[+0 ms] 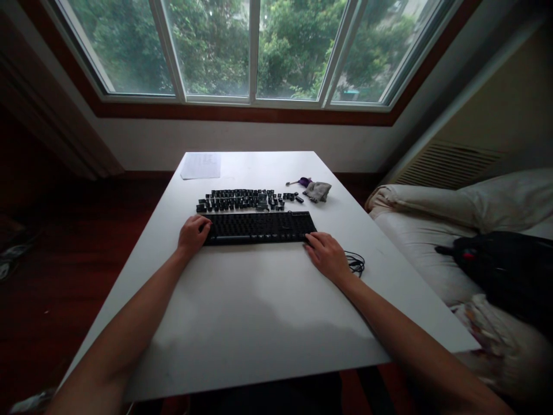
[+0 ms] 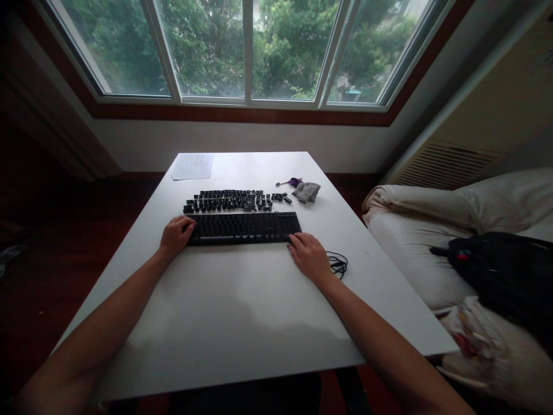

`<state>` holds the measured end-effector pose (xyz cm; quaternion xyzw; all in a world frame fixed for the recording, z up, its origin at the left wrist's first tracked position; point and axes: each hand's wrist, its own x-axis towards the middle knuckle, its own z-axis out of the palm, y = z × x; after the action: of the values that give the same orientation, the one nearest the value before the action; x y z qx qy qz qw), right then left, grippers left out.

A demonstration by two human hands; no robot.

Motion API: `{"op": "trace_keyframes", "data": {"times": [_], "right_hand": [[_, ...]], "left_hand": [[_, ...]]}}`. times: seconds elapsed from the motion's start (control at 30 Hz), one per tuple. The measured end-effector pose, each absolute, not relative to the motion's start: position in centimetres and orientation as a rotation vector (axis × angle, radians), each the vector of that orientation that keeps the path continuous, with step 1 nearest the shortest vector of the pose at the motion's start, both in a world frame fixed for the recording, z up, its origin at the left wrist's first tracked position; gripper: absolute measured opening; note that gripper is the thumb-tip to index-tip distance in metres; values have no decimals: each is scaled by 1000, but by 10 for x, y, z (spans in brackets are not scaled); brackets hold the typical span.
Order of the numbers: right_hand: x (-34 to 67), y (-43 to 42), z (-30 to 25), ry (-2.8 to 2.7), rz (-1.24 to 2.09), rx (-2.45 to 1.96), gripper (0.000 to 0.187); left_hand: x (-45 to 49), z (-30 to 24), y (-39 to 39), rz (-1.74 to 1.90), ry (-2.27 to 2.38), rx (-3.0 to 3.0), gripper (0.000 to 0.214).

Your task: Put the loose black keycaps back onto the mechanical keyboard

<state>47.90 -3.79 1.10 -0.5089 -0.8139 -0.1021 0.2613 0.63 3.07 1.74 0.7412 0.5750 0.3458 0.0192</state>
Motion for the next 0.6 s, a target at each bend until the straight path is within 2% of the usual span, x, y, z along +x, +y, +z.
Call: {"op": "trace_keyframes", "data": {"times": [0.6], "right_hand": [[486,-48,3,-2211,-163,-1383,34]], "left_hand": [[-16,11,32,1341,1934,1900,22]]}}
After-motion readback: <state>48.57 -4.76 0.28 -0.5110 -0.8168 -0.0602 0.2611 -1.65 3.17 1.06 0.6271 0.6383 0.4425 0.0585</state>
